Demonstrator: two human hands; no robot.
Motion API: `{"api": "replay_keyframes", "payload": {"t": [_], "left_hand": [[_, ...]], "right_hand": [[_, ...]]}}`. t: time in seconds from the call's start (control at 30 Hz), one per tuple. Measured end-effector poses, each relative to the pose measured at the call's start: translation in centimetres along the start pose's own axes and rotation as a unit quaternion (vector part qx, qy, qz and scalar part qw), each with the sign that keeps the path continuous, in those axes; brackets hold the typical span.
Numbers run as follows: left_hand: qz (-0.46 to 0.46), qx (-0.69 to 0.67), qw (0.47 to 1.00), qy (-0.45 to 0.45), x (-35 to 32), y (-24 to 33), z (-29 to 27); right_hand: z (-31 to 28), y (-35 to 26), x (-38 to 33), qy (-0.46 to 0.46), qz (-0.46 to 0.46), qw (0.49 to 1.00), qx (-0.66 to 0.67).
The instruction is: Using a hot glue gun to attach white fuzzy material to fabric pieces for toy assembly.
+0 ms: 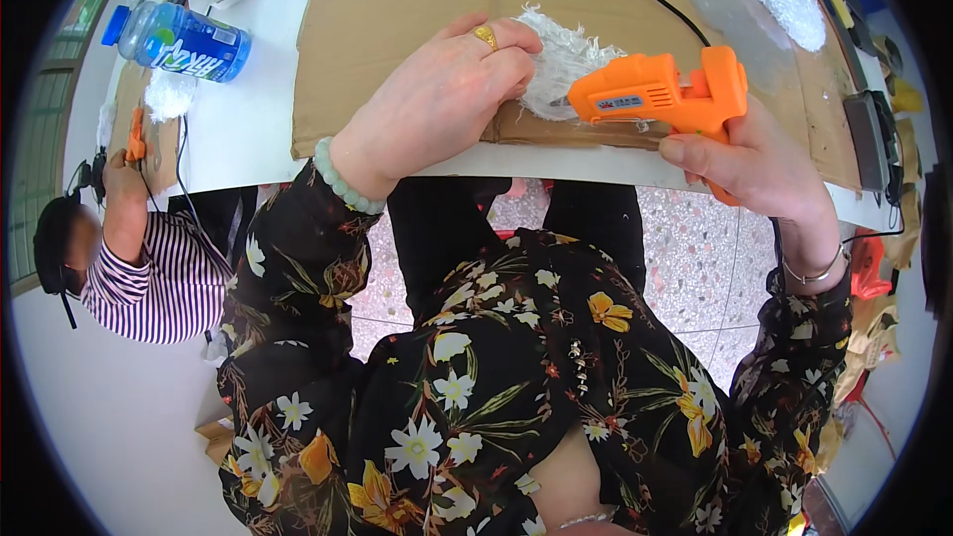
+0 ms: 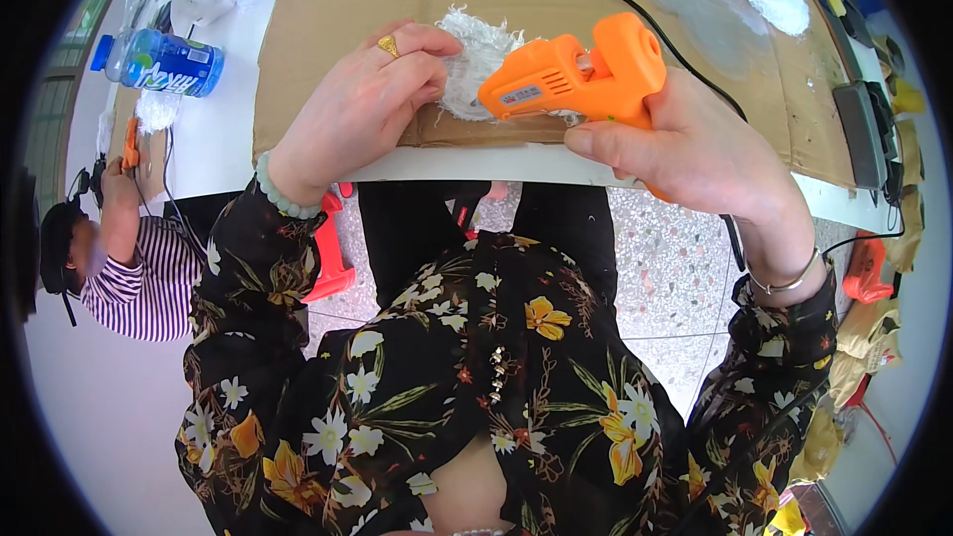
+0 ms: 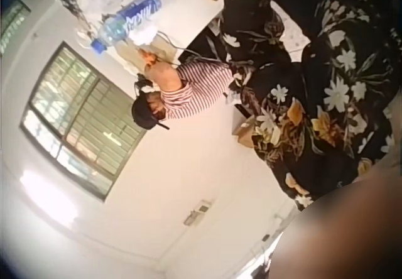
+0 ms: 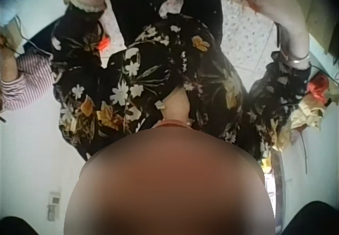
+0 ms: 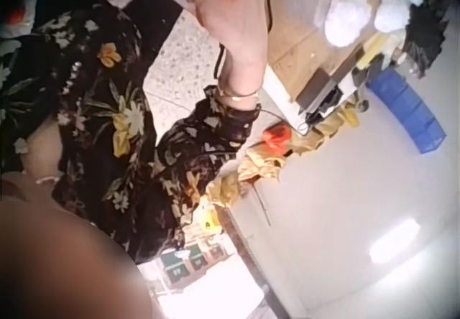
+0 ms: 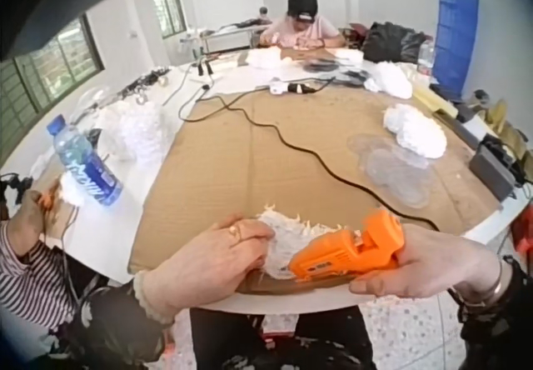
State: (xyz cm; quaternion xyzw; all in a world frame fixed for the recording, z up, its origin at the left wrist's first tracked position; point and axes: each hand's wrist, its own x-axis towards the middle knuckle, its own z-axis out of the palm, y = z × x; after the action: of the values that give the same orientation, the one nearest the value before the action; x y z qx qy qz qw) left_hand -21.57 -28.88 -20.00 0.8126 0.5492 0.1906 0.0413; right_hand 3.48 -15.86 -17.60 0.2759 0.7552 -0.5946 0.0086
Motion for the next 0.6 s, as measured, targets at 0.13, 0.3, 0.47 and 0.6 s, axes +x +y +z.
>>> {"api": "replay_keyframes", "payload": {"t": [0.13,0.3,0.47,0.6], "left_hand": [[-0.004,0.004,1.0,0.007,-0.8,-0.4,0.3],[0.001,0.002,1.0,0.017,-1.5,-0.5,0.2],[0.013,0.006,1.0,0.021,-1.8,-0.9,0.2],[0.021,0.009,0.999,0.03,-1.8,-0.7,-0.1]], "right_hand": [[0.6,-0.4,0.4,-0.015,-0.01,1.0,0.014],[1.5,-1.1,1.1,-0.031,-0.008,1.0,0.002],[2.0,-1.7,0.7,-0.025,-0.005,0.999,-0.024],[2.6,-0.4,1.3,-0.007,-0.051,0.999,0.002]]}}
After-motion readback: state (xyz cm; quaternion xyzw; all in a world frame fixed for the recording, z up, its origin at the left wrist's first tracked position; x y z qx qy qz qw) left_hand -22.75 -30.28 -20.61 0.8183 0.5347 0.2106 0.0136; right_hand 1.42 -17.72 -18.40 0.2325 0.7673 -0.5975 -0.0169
